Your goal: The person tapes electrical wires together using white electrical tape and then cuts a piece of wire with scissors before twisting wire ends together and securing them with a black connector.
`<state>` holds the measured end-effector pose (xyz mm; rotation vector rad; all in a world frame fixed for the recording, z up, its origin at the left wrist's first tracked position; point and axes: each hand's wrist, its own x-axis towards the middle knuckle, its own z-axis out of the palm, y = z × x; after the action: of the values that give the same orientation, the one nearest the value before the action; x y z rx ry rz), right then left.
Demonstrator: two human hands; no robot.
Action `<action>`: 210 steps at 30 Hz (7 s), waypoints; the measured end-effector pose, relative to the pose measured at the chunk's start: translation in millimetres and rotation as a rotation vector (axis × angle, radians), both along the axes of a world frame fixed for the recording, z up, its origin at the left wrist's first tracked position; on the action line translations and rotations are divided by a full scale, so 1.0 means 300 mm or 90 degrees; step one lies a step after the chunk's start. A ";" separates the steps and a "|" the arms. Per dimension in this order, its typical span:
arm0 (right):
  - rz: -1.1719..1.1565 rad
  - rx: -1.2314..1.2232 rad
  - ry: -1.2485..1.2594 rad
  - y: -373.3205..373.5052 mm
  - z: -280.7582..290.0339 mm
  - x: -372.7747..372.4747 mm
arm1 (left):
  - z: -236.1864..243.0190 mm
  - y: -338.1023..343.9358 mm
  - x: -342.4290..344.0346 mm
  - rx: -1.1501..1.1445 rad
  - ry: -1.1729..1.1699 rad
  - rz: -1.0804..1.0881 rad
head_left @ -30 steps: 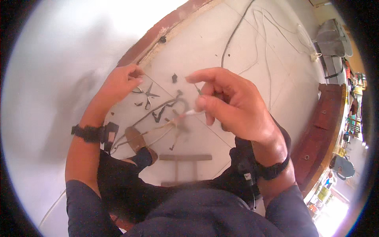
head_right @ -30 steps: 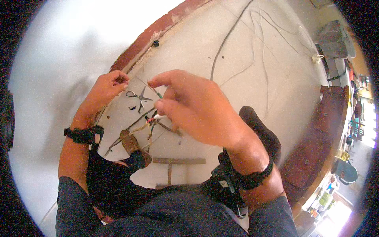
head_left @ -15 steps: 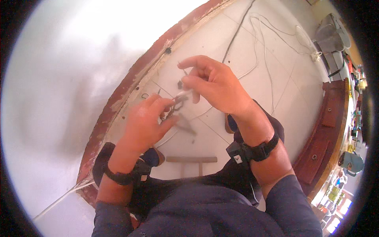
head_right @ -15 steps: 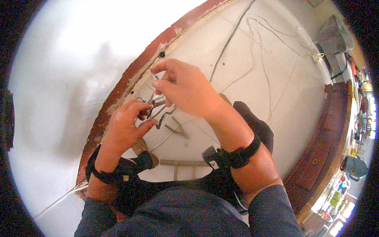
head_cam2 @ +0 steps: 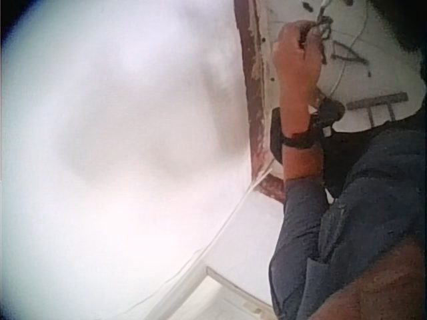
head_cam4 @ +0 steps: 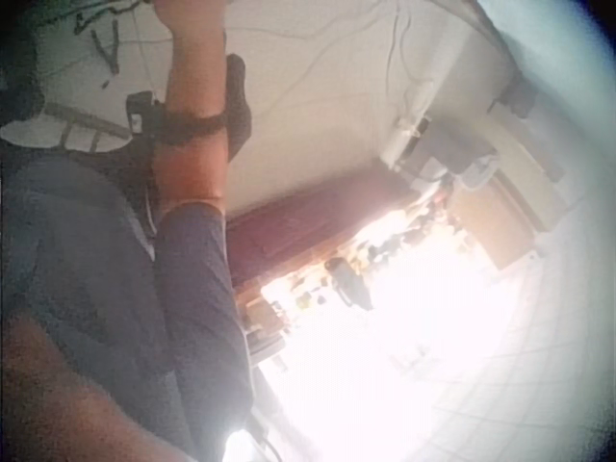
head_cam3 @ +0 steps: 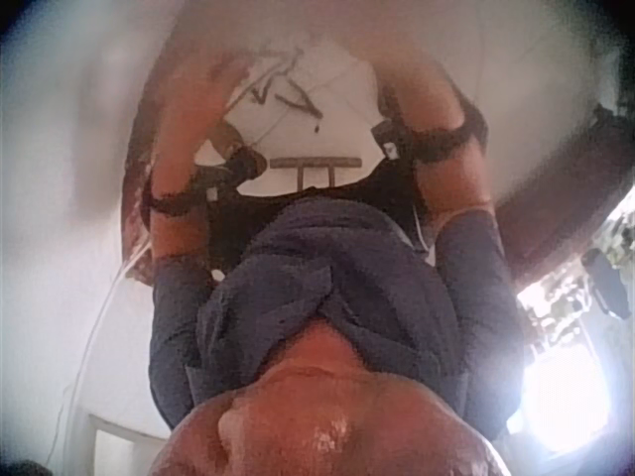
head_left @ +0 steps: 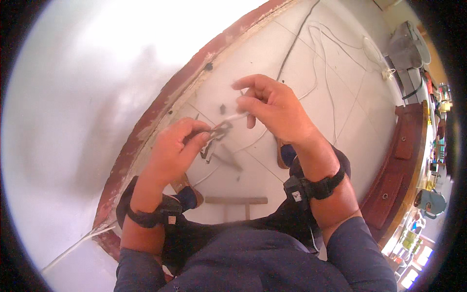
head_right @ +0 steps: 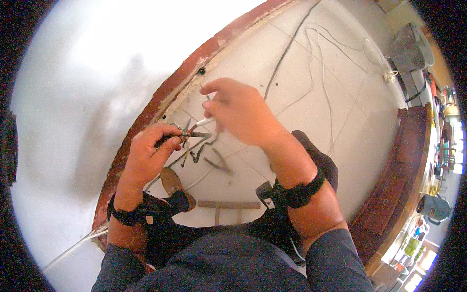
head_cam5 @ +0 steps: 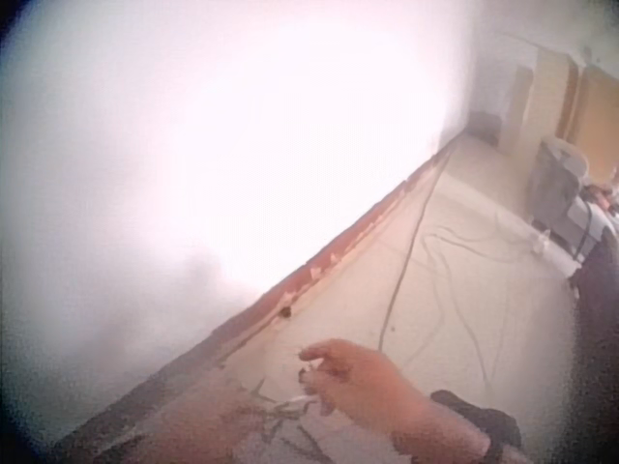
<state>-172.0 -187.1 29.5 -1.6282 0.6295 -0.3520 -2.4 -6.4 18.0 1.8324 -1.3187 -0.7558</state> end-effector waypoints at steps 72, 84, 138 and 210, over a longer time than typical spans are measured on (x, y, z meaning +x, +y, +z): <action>0.110 -0.255 0.015 0.034 -0.027 0.027 | 0.061 -0.074 0.017 -0.124 0.247 0.139; 0.186 0.130 -0.010 0.099 -0.001 0.068 | 0.080 -0.096 0.029 -0.237 0.506 0.158; 0.141 0.259 -0.069 0.086 -0.056 0.082 | -0.027 -0.027 0.080 -0.182 0.007 0.147; 0.154 -0.068 0.055 0.055 -0.018 0.034 | -0.037 -0.044 -0.004 0.026 0.467 0.055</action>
<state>-161.7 -170.5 24.2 -1.8070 0.4776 -0.1398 -3.5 -19.5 6.8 1.4096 -0.7413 -1.2549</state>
